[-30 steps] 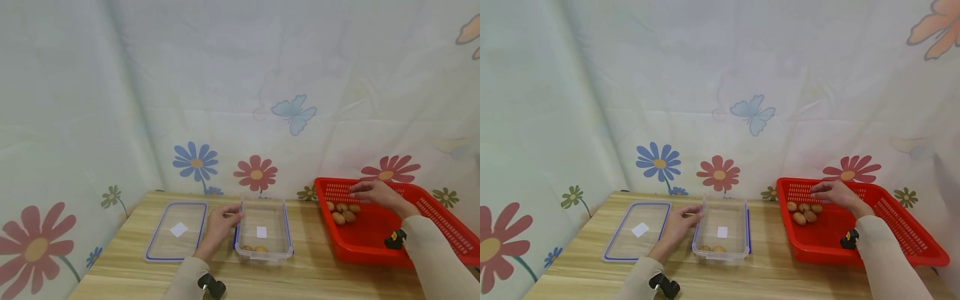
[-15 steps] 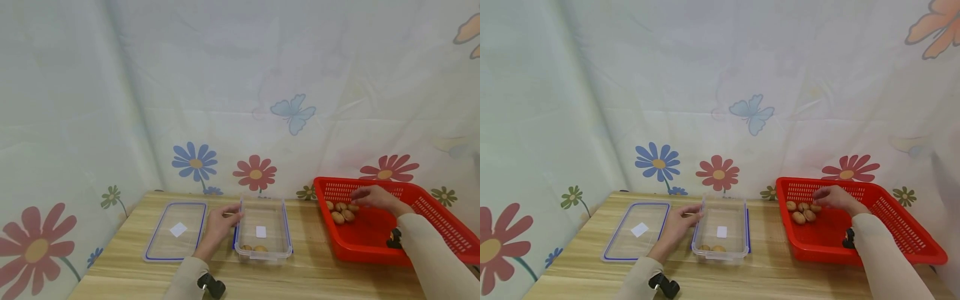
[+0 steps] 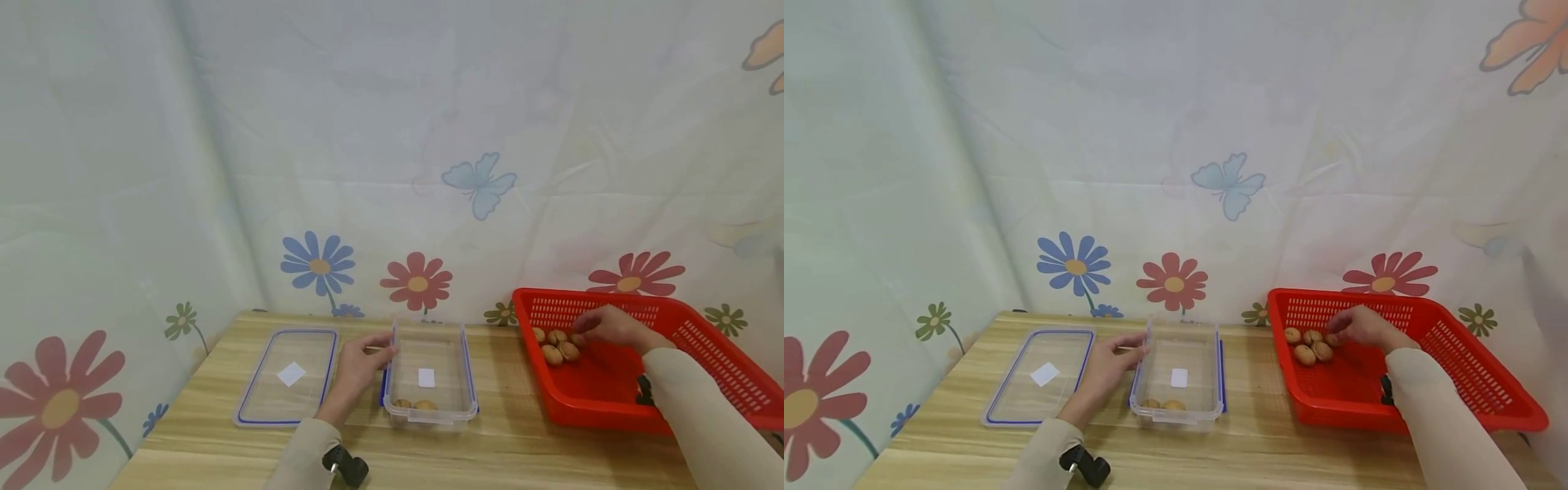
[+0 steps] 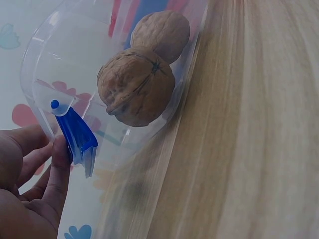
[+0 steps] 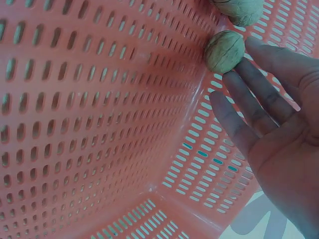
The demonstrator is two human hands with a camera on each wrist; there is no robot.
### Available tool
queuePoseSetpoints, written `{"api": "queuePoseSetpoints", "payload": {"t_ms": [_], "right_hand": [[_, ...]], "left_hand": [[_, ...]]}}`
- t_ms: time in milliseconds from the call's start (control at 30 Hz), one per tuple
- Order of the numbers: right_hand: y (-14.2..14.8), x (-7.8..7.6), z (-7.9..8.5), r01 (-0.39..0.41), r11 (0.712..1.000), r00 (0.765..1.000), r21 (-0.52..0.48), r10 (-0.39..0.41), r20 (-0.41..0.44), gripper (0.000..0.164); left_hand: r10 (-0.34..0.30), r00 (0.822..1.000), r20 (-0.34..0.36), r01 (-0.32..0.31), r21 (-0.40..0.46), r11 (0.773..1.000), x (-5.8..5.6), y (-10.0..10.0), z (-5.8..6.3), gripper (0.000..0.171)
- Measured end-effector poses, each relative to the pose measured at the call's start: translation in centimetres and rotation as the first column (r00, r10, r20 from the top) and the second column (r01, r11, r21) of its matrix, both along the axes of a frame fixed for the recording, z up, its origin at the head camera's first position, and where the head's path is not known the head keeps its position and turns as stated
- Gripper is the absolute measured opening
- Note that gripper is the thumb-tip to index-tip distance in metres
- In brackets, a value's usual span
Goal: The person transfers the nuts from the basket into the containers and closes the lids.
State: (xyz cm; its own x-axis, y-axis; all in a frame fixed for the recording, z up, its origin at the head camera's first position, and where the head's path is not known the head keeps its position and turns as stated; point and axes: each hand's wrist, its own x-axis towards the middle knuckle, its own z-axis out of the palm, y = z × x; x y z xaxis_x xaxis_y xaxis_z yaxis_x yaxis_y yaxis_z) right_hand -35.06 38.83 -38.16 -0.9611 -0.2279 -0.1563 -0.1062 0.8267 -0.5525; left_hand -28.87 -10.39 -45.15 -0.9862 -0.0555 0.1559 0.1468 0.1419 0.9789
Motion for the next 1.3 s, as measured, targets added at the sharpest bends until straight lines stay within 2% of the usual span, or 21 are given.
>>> {"api": "queuePoseSetpoints", "payload": {"t_ms": [333,633,867,1067,1300], "right_hand": [[1.0,-0.6,-0.4,-0.050,0.997,0.998,0.059,0.049,0.031,0.031],[0.5,-0.2,-0.4,-0.017,0.996,0.999,0.084,0.014,0.043,0.024],[0.5,0.0,0.0,0.017,0.997,0.999,0.080,-0.021,0.049,0.029],[0.8,0.0,0.4,0.044,0.999,0.999,0.032,-0.044,0.011,0.041],[0.7,0.3,0.9,0.047,0.999,0.998,0.003,-0.047,-0.039,0.047]], "left_hand": [[0.007,1.000,0.003,-0.007,-0.018,1.000,-0.2,0.0,0.0,0.029],[0.006,1.000,-0.003,-0.006,-0.001,1.000,-0.3,0.0,-0.2,0.029],[0.010,1.000,-0.005,-0.010,-0.002,1.000,-0.3,0.0,-0.1,0.029],[0.001,1.000,-0.008,-0.001,-0.009,1.000,0.1,0.1,0.0,0.031],[0.008,1.000,-0.002,-0.008,-0.008,1.000,0.2,0.1,0.3,0.031]]}}
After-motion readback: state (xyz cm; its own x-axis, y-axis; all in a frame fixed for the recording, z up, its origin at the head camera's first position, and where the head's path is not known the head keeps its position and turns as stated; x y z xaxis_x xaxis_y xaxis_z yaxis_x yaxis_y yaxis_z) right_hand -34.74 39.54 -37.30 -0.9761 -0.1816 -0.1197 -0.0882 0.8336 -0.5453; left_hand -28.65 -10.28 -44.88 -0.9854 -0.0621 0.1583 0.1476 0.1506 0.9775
